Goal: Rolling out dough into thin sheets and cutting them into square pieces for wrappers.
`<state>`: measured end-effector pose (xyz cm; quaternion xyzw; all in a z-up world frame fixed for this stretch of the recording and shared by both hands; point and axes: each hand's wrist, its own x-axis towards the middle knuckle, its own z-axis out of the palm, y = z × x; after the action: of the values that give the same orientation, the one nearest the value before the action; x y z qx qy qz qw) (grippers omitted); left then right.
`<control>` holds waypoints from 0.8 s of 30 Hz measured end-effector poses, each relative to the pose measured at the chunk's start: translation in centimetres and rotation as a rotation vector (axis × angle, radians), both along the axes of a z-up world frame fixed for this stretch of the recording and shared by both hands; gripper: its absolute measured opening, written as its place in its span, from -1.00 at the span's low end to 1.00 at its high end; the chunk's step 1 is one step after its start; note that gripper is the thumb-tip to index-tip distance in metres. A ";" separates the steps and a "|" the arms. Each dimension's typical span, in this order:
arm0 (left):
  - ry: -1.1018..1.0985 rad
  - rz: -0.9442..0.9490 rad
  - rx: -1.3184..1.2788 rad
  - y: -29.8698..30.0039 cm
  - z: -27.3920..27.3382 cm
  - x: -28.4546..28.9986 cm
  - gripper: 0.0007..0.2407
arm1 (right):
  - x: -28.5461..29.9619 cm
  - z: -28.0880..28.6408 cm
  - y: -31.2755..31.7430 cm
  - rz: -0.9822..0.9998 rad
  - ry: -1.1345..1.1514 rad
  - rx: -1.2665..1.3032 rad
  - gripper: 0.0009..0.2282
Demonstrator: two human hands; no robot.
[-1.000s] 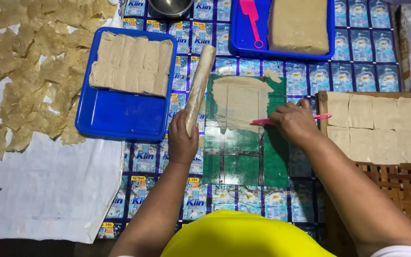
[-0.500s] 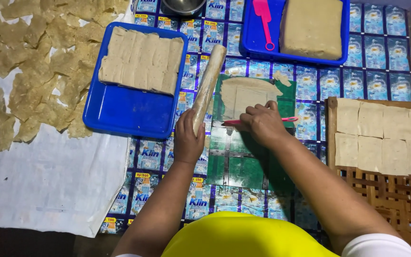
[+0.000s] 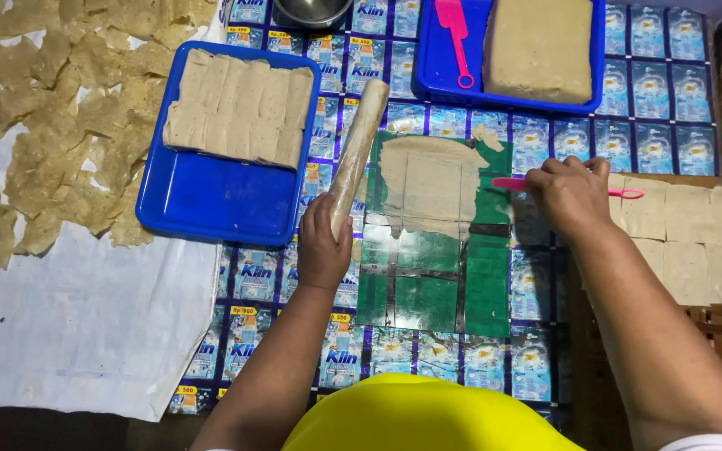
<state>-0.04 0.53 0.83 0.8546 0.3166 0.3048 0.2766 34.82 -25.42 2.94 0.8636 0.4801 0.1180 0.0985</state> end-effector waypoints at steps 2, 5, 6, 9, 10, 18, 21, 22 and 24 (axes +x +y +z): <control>0.003 0.000 0.000 -0.1 0.0 0.0 -0.65 | -0.1 0.4 0.3 0.015 0.009 0.001 -0.91; 0.001 -0.006 -0.005 -0.2 0.3 0.0 -0.65 | -0.2 0.7 1.1 0.034 0.019 -0.008 -0.91; -0.003 -0.011 -0.011 -0.2 0.5 0.0 -0.65 | -0.2 0.7 1.5 0.041 0.023 -0.019 -0.92; 0.010 0.000 -0.009 -0.1 0.2 0.0 -0.63 | -0.8 0.9 2.4 0.061 0.017 -0.004 -0.89; 0.012 0.004 -0.011 -0.1 0.2 0.0 -0.63 | -0.7 0.7 2.7 0.065 0.019 -0.006 -0.89; 0.019 0.008 -0.014 0.1 -0.3 0.0 -0.64 | -1.1 0.5 5.0 0.117 0.062 -0.048 -0.90; 0.006 0.005 -0.001 0.3 -0.9 -0.1 -0.64 | -1.6 0.2 6.2 0.152 0.061 -0.019 -0.93; 0.007 0.008 -0.003 0.3 -1.0 -0.1 -0.64 | -1.7 0.0 6.6 0.155 0.062 -0.021 -0.93; 0.004 0.011 0.004 0.3 -1.2 0.0 -0.63 | -1.9 -0.3 7.4 0.192 0.063 -0.003 -0.91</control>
<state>-0.03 0.87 -0.35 0.8541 0.3209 0.3053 0.2727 32.91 -18.02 2.59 0.8167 0.5639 0.0988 0.0731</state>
